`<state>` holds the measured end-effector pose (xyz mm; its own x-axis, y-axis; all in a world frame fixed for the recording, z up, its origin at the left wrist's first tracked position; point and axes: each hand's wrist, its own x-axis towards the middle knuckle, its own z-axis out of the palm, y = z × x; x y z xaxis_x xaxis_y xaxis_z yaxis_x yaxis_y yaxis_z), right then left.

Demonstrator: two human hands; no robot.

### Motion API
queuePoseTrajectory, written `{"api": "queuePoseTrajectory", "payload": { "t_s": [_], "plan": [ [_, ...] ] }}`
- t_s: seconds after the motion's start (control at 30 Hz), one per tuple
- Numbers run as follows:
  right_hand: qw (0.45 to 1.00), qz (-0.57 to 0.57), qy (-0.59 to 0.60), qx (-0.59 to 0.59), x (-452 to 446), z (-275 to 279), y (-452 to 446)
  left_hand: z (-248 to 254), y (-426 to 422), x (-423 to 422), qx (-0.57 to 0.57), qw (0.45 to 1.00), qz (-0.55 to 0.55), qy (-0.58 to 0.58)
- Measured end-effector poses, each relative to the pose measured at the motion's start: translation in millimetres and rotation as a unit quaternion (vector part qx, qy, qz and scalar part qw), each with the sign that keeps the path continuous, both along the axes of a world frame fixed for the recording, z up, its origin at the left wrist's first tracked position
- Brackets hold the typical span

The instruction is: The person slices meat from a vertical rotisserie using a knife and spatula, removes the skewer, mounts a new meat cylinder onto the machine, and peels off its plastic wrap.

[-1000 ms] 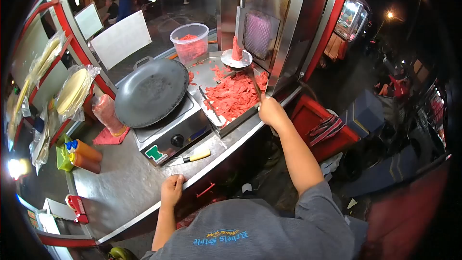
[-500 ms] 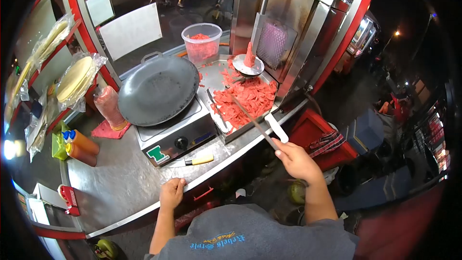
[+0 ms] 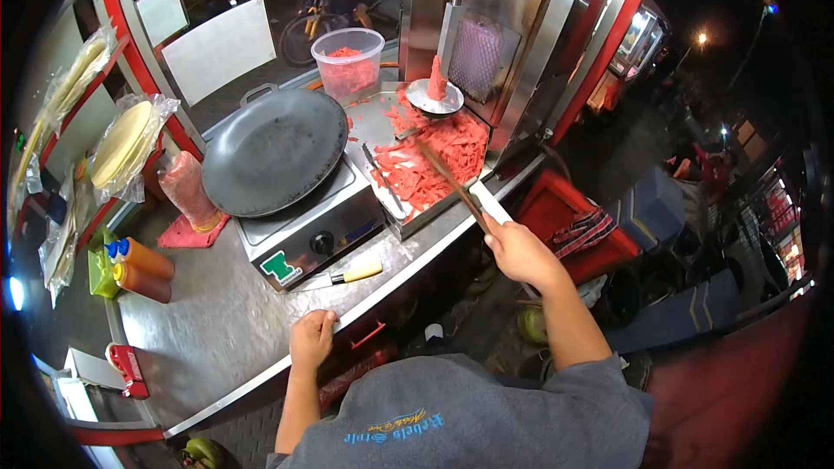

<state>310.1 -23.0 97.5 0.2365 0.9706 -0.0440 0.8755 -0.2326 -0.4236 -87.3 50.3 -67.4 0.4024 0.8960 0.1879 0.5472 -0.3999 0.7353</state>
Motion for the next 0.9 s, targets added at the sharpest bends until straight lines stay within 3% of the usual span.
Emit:
{"api": "queuePoseTrajectory", "payload": {
  "t_s": [0.13,0.23,0.37,0.47,0.53,0.7,0.77,0.9],
  "plan": [
    [0.999,0.024,0.029,0.009,-15.3,58.6,-41.7,1.1,-0.6,1.4,-0.005,1.0,0.01,-0.022],
    [0.997,-0.04,-0.01,0.059,-5.9,41.2,-34.8,-4.2,2.3,-0.1,-0.013,1.0,0.004,-0.021],
    [0.995,-0.076,-0.063,0.026,32.9,-13.3,19.8,-7.7,7.5,-1.1,-0.025,0.999,-0.009,-0.021],
    [0.994,-0.049,-0.074,0.062,41.4,-38.1,60.9,-6.9,6.4,0.1,-0.03,0.999,-0.005,-0.027],
    [0.996,-0.066,-0.064,0.018,45.1,-33.1,82.3,-4.9,6.1,0.9,-0.033,0.999,-0.002,-0.02],
    [0.997,-0.042,0.013,0.07,54.4,24.4,33.4,-11.7,7.5,-4.2,-0.043,0.999,0.007,-0.018],
    [0.993,-0.089,-0.046,0.063,54.0,18.8,28.6,-7.4,5.8,-1.0,-0.042,0.998,0.022,-0.04],
    [0.995,-0.055,-0.055,0.061,71.3,-27.6,75.3,-3.8,6.7,3.1,-0.031,0.999,0.028,-0.008]
  ]
}}
